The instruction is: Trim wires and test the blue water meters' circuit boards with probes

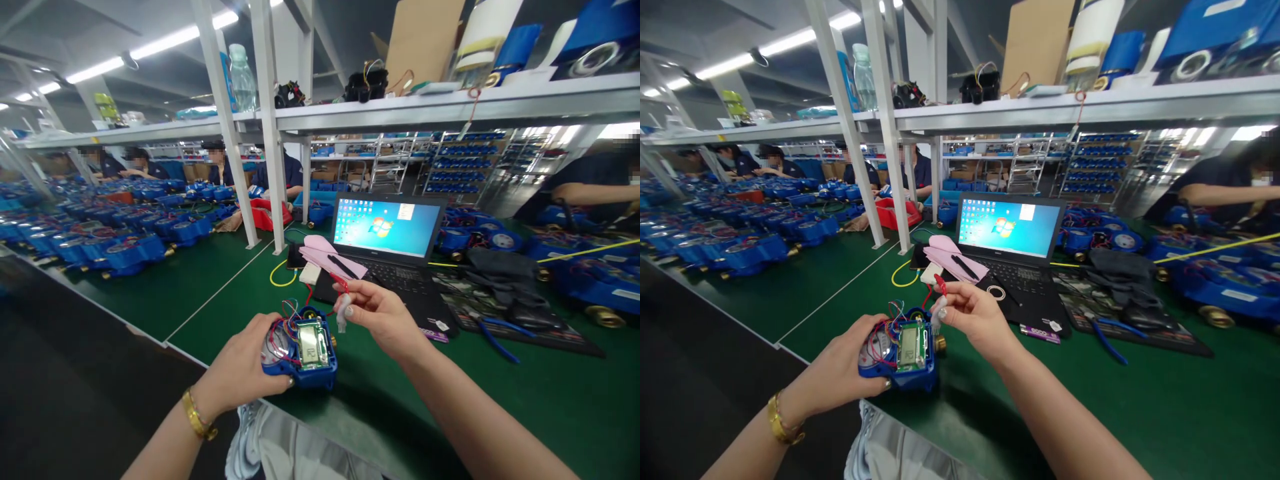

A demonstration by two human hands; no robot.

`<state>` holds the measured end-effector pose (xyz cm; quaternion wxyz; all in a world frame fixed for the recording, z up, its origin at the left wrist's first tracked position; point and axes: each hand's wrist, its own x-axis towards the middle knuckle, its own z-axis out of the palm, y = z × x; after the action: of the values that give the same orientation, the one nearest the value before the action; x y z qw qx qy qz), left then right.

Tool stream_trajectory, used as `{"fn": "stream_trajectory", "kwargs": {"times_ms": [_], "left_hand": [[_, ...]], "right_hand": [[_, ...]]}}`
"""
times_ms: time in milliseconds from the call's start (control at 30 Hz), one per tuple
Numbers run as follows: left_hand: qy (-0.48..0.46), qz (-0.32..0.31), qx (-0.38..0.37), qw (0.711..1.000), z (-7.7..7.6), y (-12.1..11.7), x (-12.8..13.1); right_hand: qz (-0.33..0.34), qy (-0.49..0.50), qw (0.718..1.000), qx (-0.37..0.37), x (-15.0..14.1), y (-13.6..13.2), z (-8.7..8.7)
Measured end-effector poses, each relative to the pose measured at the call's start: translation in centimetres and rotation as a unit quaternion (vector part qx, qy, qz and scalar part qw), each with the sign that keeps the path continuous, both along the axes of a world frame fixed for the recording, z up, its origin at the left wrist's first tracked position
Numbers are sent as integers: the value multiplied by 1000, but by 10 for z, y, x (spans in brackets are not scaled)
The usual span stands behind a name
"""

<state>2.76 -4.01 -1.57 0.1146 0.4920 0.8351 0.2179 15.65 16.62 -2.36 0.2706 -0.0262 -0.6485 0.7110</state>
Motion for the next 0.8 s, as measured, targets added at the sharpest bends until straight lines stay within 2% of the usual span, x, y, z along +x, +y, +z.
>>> {"fn": "stream_trajectory", "kwargs": {"times_ms": [100, 200, 333, 400, 567, 733, 800], "left_hand": [[15, -21, 14, 1000, -5, 7, 18], [25, -37, 31, 999, -8, 10, 30], [33, -36, 49, 998, -13, 9, 33], [33, -24, 52, 998, -18, 7, 31], [56, 0, 57, 997, -27, 4, 28], [216, -4, 90, 972, -21, 6, 42], [246, -12, 105, 963, -18, 10, 51]], "right_hand": [[3, -21, 998, 51, 13, -12, 5], [-28, -20, 989, 143, 27, -21, 7], [-52, -7, 949, 311, 43, -28, 7], [-55, 1, 930, 365, 47, -28, 5], [-44, -4, 924, 381, 45, -26, 1], [-33, -19, 925, 378, 42, -28, 0], [-30, -14, 926, 377, 42, -28, 0]]}}
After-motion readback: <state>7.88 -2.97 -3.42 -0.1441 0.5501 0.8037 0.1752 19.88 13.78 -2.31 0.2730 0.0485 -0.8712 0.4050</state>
